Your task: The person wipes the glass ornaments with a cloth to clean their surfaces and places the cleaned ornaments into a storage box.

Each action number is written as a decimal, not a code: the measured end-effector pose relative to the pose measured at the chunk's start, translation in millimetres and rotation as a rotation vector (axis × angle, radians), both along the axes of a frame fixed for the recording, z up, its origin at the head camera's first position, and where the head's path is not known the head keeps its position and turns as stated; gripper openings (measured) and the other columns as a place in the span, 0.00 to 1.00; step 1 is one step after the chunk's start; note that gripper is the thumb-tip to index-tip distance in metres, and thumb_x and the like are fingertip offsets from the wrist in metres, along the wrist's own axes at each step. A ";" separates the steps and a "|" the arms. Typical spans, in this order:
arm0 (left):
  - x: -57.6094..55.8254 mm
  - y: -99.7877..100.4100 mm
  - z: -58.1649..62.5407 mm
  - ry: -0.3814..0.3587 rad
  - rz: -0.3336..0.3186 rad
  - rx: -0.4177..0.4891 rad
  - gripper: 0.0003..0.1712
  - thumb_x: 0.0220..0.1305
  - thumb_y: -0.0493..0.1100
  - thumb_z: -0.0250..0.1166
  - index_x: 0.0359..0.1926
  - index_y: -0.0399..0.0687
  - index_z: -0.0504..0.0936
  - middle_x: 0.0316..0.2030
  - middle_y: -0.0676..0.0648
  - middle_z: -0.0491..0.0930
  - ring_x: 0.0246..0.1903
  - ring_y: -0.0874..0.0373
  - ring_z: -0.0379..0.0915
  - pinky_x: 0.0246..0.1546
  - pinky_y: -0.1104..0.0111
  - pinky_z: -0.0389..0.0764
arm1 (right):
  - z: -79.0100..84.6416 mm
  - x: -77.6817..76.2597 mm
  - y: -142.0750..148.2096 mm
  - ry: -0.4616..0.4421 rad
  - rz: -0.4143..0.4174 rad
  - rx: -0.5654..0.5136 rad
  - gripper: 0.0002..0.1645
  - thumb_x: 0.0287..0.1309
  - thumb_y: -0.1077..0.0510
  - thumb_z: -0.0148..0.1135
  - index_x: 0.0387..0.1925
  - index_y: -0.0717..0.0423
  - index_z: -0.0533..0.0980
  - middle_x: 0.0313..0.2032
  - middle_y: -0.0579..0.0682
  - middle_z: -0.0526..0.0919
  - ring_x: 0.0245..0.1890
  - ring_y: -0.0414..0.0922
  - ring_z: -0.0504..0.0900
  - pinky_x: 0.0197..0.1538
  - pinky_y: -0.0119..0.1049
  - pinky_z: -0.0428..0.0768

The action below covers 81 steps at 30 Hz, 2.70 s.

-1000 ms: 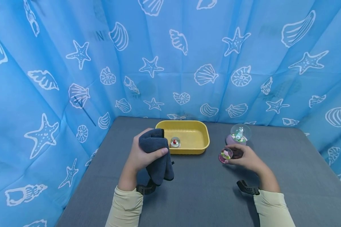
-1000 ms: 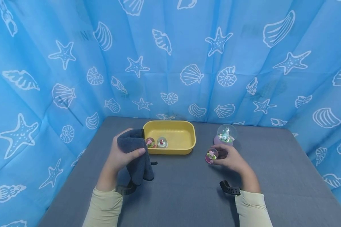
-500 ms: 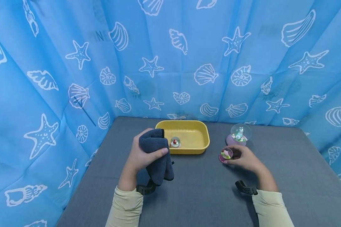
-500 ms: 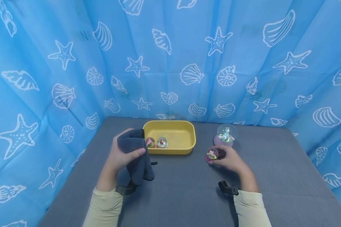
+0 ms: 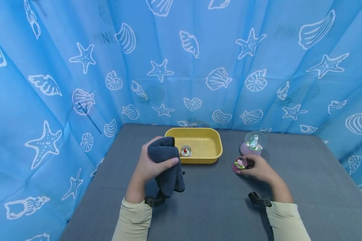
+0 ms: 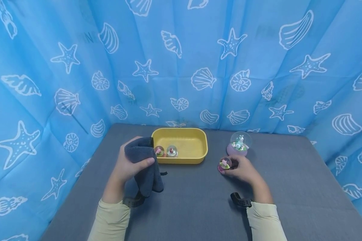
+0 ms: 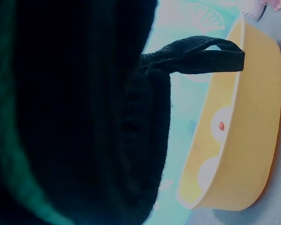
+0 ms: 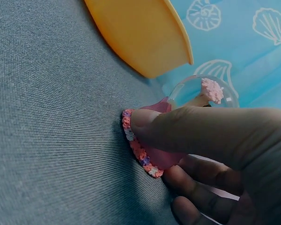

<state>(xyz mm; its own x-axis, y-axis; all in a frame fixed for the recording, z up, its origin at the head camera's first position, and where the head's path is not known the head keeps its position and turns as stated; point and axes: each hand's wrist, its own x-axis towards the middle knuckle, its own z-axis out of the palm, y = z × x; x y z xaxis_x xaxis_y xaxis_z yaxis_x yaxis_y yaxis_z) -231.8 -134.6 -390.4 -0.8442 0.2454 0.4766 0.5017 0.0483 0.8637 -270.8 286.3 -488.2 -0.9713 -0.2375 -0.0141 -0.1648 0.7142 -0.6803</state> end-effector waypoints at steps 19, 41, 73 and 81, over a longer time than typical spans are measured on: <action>0.7 2.0 0.6 0.008 -0.003 -0.006 0.23 0.50 0.42 0.75 0.48 0.55 0.79 0.38 0.48 0.80 0.36 0.49 0.78 0.39 0.59 0.82 | -4.6 -0.2 0.5 0.036 0.035 -0.037 0.21 0.47 0.56 0.77 0.42 0.55 0.79 0.37 0.51 0.82 0.37 0.45 0.77 0.38 0.31 0.77; 1.5 5.6 -0.8 -0.012 -0.019 -0.015 0.23 0.51 0.43 0.75 0.48 0.55 0.79 0.39 0.48 0.80 0.37 0.49 0.78 0.39 0.59 0.81 | 30.2 15.1 -20.8 0.240 0.071 -0.088 0.22 0.44 0.56 0.79 0.43 0.53 0.80 0.38 0.48 0.83 0.37 0.42 0.80 0.42 0.38 0.83; 9.5 42.5 -3.5 -0.004 -0.157 -0.098 0.31 0.48 0.42 0.78 0.55 0.54 0.77 0.46 0.51 0.80 0.44 0.54 0.77 0.47 0.60 0.81 | 104.0 67.7 -115.7 0.697 0.292 -0.336 0.31 0.36 0.65 0.81 0.48 0.51 0.83 0.44 0.45 0.83 0.43 0.39 0.80 0.46 0.23 0.79; 9.8 47.0 -5.6 0.010 -0.159 -0.137 0.31 0.49 0.48 0.77 0.55 0.57 0.77 0.48 0.52 0.80 0.45 0.56 0.76 0.48 0.60 0.80 | 103.8 71.6 -125.9 0.687 0.324 -0.343 0.31 0.38 0.64 0.81 0.49 0.50 0.82 0.45 0.45 0.82 0.44 0.39 0.80 0.49 0.23 0.80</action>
<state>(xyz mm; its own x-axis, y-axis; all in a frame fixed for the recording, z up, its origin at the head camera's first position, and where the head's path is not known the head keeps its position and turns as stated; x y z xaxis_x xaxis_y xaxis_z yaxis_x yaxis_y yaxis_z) -222.0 -87.6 -396.0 -0.7850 0.4379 0.4382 0.5211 0.0843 0.8493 -199.2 160.4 -384.3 -0.6199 -0.3902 0.6808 -0.7844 0.3309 -0.5246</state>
